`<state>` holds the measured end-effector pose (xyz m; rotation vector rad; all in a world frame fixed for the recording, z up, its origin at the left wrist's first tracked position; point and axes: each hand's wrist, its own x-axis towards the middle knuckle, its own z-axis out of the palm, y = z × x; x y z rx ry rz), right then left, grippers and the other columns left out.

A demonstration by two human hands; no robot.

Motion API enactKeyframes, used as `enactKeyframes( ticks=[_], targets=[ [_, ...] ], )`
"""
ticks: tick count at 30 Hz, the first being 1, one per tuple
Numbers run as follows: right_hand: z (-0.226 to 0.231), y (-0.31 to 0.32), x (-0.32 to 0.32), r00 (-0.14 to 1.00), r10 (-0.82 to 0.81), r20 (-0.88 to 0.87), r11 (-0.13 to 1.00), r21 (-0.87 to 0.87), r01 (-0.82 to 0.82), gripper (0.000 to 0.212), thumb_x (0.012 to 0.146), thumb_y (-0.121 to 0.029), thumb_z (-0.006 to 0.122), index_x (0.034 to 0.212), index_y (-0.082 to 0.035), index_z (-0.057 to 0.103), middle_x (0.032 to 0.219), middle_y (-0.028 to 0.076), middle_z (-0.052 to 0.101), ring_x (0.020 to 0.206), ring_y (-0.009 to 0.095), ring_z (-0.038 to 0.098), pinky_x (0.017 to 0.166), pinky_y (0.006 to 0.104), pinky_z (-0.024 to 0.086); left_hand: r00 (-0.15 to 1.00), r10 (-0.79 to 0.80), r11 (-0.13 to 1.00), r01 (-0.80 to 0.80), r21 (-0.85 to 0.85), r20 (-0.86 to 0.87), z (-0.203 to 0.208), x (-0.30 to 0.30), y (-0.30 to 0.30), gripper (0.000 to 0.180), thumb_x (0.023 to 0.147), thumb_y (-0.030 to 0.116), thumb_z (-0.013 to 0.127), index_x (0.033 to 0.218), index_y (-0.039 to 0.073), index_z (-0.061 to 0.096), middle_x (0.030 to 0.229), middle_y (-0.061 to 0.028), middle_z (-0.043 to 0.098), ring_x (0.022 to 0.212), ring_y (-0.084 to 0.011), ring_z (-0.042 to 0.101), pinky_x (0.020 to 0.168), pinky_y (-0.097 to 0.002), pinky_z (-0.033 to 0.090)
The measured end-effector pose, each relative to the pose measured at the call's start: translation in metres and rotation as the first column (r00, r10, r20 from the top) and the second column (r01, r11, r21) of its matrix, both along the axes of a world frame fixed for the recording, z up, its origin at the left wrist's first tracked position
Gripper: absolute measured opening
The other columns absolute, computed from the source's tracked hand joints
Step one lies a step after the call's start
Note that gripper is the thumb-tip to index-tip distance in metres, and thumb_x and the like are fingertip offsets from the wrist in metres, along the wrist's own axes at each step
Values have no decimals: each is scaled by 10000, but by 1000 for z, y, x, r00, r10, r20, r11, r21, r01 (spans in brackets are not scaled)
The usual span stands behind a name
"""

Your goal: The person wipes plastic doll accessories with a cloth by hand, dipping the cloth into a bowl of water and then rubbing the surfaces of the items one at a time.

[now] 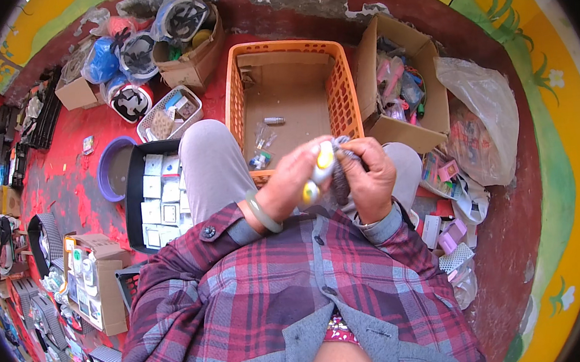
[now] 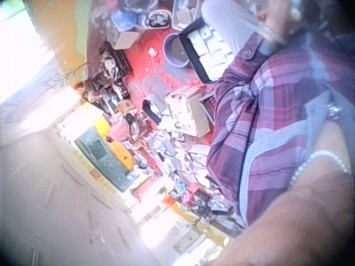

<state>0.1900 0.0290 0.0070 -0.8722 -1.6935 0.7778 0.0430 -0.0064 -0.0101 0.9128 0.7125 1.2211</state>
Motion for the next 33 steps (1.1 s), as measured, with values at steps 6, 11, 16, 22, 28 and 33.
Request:
enactKeyframes(
  ticks=[6, 11, 16, 22, 28, 33],
  targets=[
    [-1, 14, 2, 999, -36, 33, 996, -79, 39, 88, 775, -5, 643, 855, 20, 618, 763, 78, 593, 715, 153, 575, 660, 248, 457, 991, -107, 993, 110, -42, 81, 1, 1, -2, 510, 954, 374, 369, 1319, 17, 365, 764, -56, 539, 577, -103, 499, 477, -214, 392],
    [-7, 28, 14, 911, 24, -412, 846, -477, -238, 70, 854, -68, 601, 889, -8, 613, 815, -1, 609, 718, 58, 543, 634, 194, 444, 919, -160, 964, 225, -145, 360, 7, -6, 4, 523, 949, 376, 357, 1334, 21, 339, 718, -120, 547, 514, -144, 493, 478, -227, 402],
    [2, 44, 34, 943, -187, 274, 944, 314, 96, 94, 822, -56, 611, 912, -32, 595, 797, 66, 607, 695, 175, 576, 630, 251, 446, 864, -136, 939, 268, -214, 484, 5, -17, 8, 498, 947, 350, 364, 1321, 21, 348, 746, -145, 565, 506, -161, 512, 479, -230, 420],
    [18, 50, 46, 993, 43, 111, 931, -364, 0, 137, 864, -61, 535, 986, -21, 581, 798, 68, 584, 691, 135, 567, 608, 251, 441, 815, -124, 934, 289, -211, 565, 0, -19, 12, 461, 931, 332, 405, 1292, 48, 369, 829, -181, 581, 515, -183, 514, 478, -257, 416],
    [68, 39, 78, 818, 200, -540, 915, -196, -353, 340, 829, -72, 466, 1154, 29, 482, 971, 111, 564, 840, 179, 573, 716, 301, 482, 826, -129, 947, 267, -179, 548, -2, -22, 13, 321, 923, 323, 431, 1086, 47, 447, 893, -195, 586, 528, -193, 528, 476, -267, 422],
    [38, 68, 128, 190, 67, -980, 875, -33, -482, 401, 887, -317, 448, 1111, 1, 545, 1046, 159, 593, 942, 279, 591, 839, 405, 475, 852, -83, 950, 224, -216, 517, 4, -20, 14, 299, 919, 299, 456, 1070, 42, 445, 973, -196, 574, 575, -188, 561, 491, -267, 471]
  ],
)
